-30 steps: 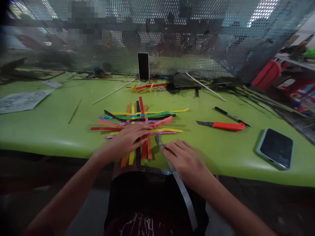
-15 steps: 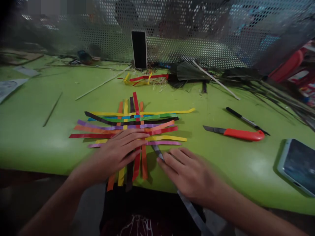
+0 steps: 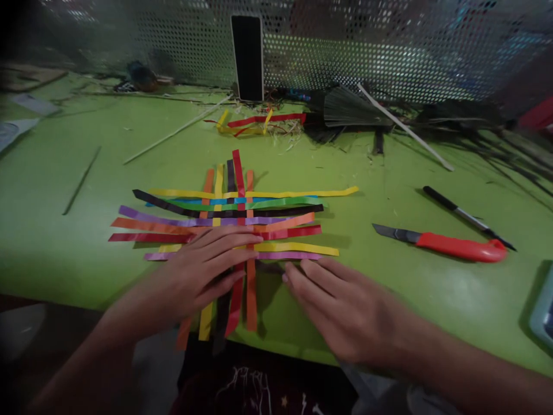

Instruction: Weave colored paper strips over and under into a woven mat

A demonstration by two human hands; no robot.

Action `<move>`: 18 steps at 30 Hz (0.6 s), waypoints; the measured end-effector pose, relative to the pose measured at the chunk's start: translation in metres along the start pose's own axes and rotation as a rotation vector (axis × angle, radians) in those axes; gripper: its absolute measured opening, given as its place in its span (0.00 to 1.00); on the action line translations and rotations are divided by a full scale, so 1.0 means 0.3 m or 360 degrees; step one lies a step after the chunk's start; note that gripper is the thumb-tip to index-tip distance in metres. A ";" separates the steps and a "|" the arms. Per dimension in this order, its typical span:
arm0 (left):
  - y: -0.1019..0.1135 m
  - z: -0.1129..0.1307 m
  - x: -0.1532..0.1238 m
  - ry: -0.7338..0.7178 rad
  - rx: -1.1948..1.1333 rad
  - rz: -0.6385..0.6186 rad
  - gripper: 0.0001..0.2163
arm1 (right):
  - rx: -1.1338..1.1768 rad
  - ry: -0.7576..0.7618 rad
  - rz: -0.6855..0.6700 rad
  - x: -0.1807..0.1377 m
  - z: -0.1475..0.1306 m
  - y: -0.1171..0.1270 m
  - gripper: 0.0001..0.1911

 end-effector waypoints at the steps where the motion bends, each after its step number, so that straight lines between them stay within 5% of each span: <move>1: 0.001 -0.001 -0.001 0.0003 -0.0007 -0.0003 0.14 | 0.0009 -0.0018 0.0016 -0.001 0.003 0.003 0.27; 18: -0.002 0.001 -0.006 0.0000 -0.0002 -0.0058 0.14 | -0.0222 0.0084 0.0076 0.045 -0.041 0.020 0.21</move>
Point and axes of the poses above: each hand's wrist, its own x-axis towards the middle knuckle, its own y-axis out of the back of the hand, z = x × y, the point moved 9 cm from there along x, towards the middle knuckle, and after that the axes turned 5 degrees about x, right-handed, at the moved point
